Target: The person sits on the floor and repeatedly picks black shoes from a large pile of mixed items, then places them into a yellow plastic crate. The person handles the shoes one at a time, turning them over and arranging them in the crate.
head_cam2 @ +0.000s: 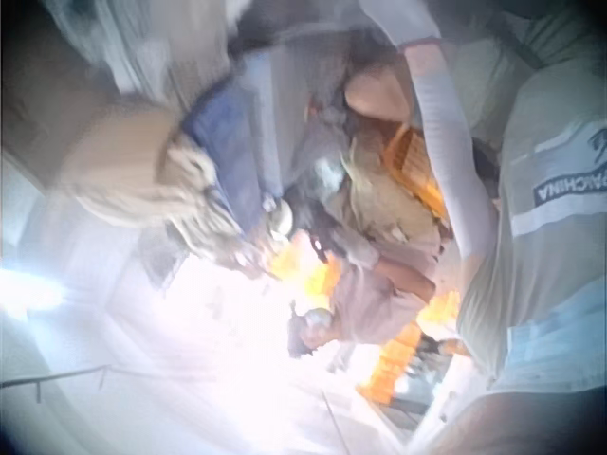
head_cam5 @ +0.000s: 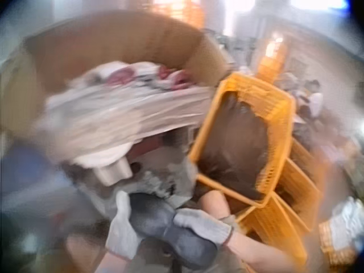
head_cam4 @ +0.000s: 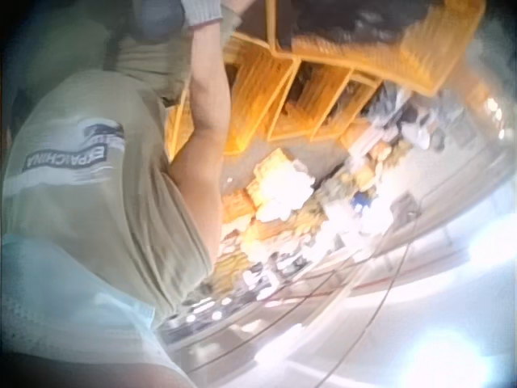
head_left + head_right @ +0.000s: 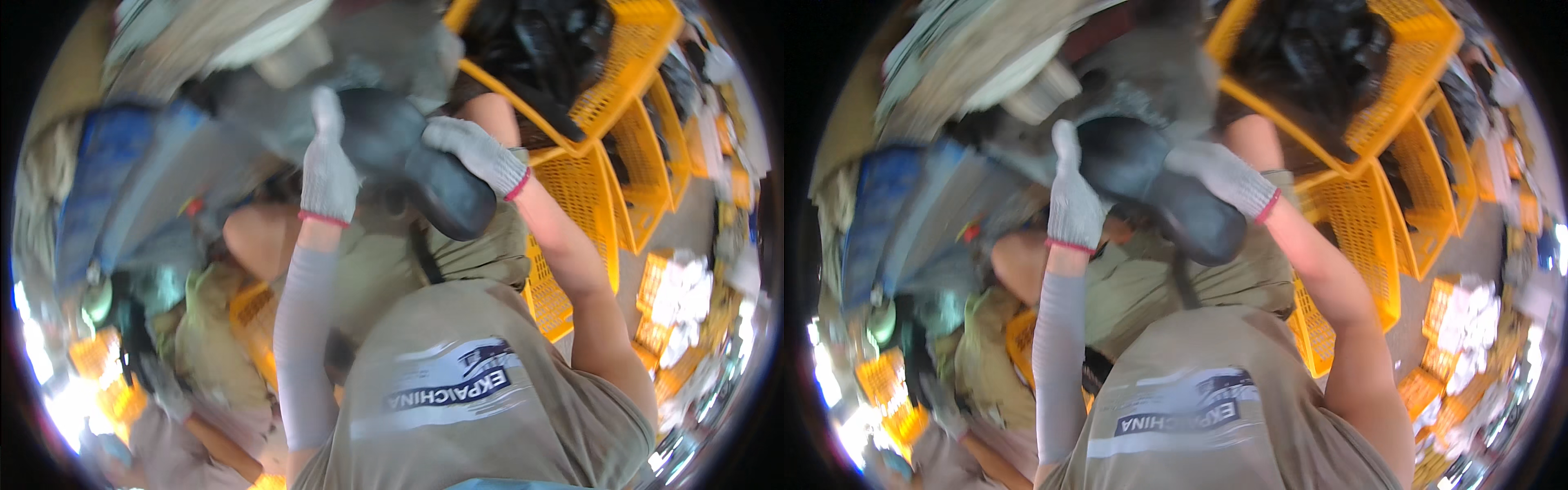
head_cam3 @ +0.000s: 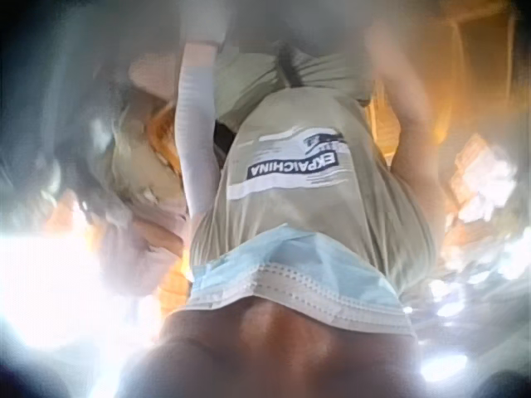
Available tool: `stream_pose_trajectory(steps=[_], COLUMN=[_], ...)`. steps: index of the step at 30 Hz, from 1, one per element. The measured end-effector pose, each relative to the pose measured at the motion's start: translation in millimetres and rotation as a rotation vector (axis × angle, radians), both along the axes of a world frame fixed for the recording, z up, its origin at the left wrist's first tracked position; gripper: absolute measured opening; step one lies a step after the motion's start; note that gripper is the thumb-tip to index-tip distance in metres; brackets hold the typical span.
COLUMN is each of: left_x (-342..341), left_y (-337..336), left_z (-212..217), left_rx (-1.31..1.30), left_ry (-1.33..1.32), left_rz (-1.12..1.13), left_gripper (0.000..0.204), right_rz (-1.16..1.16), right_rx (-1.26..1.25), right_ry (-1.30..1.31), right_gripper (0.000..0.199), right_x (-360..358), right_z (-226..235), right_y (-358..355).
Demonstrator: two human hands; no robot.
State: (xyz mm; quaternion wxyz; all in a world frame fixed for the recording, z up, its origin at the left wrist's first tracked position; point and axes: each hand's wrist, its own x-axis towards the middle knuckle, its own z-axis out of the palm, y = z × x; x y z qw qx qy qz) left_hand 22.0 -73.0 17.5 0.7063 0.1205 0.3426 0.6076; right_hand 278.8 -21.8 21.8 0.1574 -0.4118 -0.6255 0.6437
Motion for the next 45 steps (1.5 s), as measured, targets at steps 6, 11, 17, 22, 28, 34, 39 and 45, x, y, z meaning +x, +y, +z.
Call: stream_pose_trajectory(steps=[6,11,17,22,28,34,39,45], left_x=[191.2,234.2,172.6,153.2,82.1,28.1,-56.9,-39.6], left_y=[16.0,20.7,61.9,42.1,112.5,214.9,211.7,120.8], left_z=[61.6,57.7,9.8,10.9,-34.9,-128.1,-179.4,-96.9], left_rx=[0.093,0.144,-0.119,-0.183,-0.152,-0.037,-0.030,-0.194], left_ry=[0.483,0.341,-0.157,-0.172,-0.246,-0.268,0.754,1.521], left_rz=[-0.475,-0.627,-0.364,0.073,0.189,0.200,0.015,0.016], left_gripper=[0.033,0.033,0.097,0.047,0.063,0.050,0.047,0.045], right_rz=[-0.298,-0.061,-0.352,0.017,-0.562,-0.772,-0.614,-0.518], right_rx=[0.921,0.559,0.868,1.220,0.456,0.670,0.654,0.468], right_ry=[-0.663,-1.163,-0.921,-0.705,-0.164,-0.109,-0.104,-0.174], right_gripper=[0.050,0.022,0.013,0.051,0.090,0.083,0.059,0.063], right_x=[187.3,234.3,116.9,35.5,-15.4,-86.0,-96.2,-122.3], right_z=[41.5,-26.3,71.4,101.7,52.2,18.8,1.7,12.5], right_y=[107.8,94.4,-19.8,-46.1,12.1,71.9,94.1,128.5])
